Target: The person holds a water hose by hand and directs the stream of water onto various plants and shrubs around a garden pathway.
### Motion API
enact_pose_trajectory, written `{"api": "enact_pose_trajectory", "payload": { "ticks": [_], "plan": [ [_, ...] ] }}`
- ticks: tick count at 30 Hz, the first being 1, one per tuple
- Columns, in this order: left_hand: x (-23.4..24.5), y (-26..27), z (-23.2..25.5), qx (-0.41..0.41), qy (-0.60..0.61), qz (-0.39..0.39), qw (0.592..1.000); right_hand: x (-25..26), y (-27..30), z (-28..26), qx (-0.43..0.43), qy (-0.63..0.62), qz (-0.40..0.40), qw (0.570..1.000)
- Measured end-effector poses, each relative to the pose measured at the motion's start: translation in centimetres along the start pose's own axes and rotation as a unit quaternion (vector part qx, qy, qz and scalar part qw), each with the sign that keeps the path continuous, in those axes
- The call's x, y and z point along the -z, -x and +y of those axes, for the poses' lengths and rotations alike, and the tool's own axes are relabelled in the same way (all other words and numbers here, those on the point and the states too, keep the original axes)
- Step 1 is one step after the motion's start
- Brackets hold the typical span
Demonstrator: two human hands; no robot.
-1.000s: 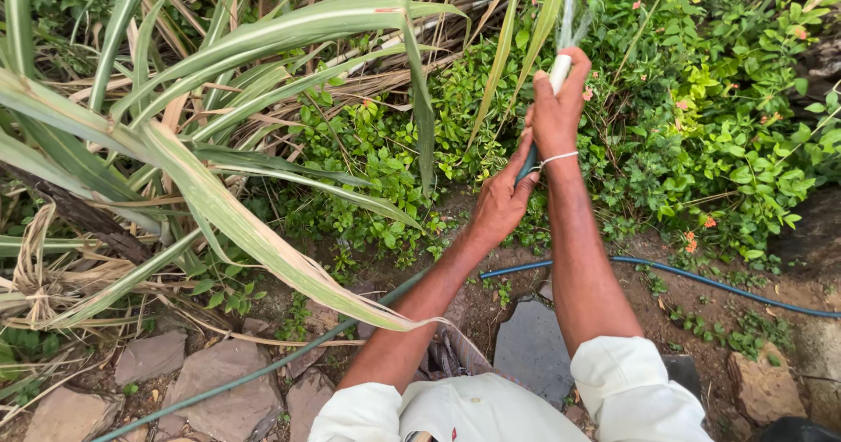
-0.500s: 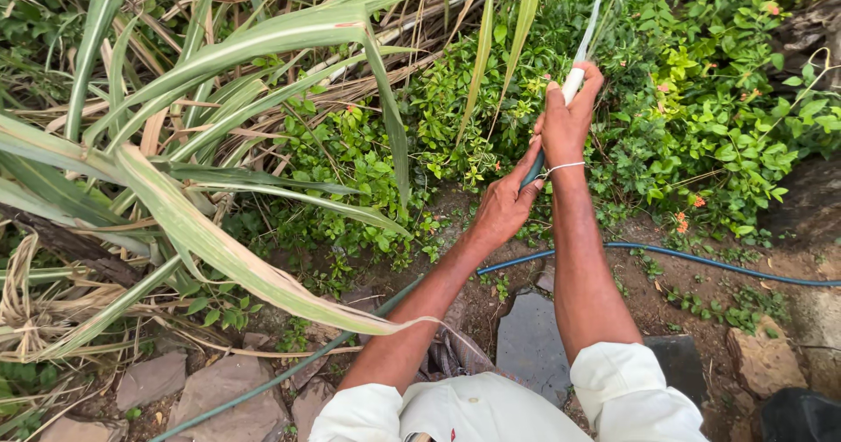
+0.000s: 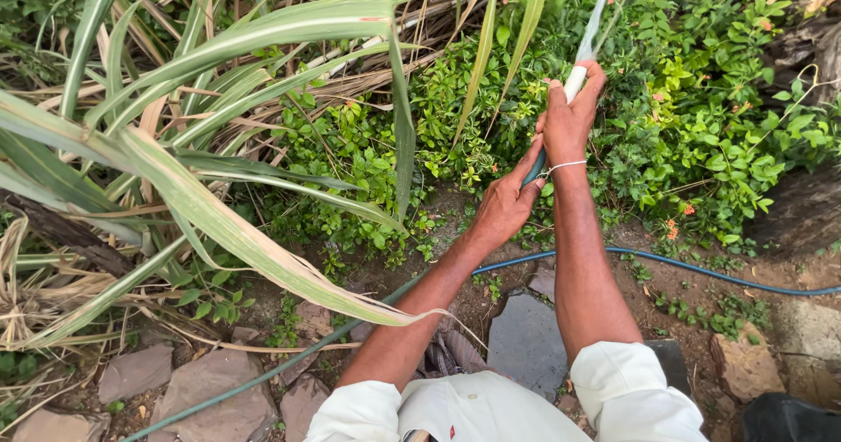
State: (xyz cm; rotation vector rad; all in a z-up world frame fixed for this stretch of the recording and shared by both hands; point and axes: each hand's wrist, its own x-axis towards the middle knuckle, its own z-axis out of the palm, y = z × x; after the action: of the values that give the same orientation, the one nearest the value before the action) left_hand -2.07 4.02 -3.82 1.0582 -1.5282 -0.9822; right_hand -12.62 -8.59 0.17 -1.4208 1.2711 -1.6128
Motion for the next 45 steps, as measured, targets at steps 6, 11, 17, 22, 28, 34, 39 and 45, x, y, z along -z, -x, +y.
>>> {"api": "enact_pose_trajectory", "payload": {
  "ticks": [6,11,17,22,28,34,39,45],
  "plan": [
    [1.2,0.5,0.5,0.057,-0.002,0.015,0.998,-2.0,0.2,-0.9,0.009,0.011,-0.027,1.0],
    [2.5,0.5,0.6,0.015,-0.005,0.082,0.997,-4.6,-0.6,-1.3,0.034,0.01,-0.082,0.996],
    [3.9,0.4,0.5,0.033,-0.011,0.111,0.993,-7.1,-1.3,-1.2,0.06,0.002,-0.117,0.991],
    [4.3,0.5,-0.2,-0.03,0.001,0.143,0.989,-7.8,-1.3,-0.9,0.048,-0.005,-0.134,0.99],
    [4.2,0.1,-0.6,-0.041,0.002,0.157,0.987,-8.1,-1.9,-0.4,0.057,-0.033,-0.168,0.984],
    [4.9,0.5,0.3,0.014,0.023,0.146,0.989,-9.0,-1.8,-0.7,0.05,-0.031,-0.187,0.981],
    [5.4,0.6,-0.3,-0.084,0.018,0.21,0.974,-10.4,-1.6,-1.3,0.075,-0.06,-0.228,0.969],
    [6.2,0.6,-0.6,-0.073,0.027,0.24,0.968,-12.6,-1.5,-2.0,0.084,-0.063,-0.258,0.96]
  ]
}}
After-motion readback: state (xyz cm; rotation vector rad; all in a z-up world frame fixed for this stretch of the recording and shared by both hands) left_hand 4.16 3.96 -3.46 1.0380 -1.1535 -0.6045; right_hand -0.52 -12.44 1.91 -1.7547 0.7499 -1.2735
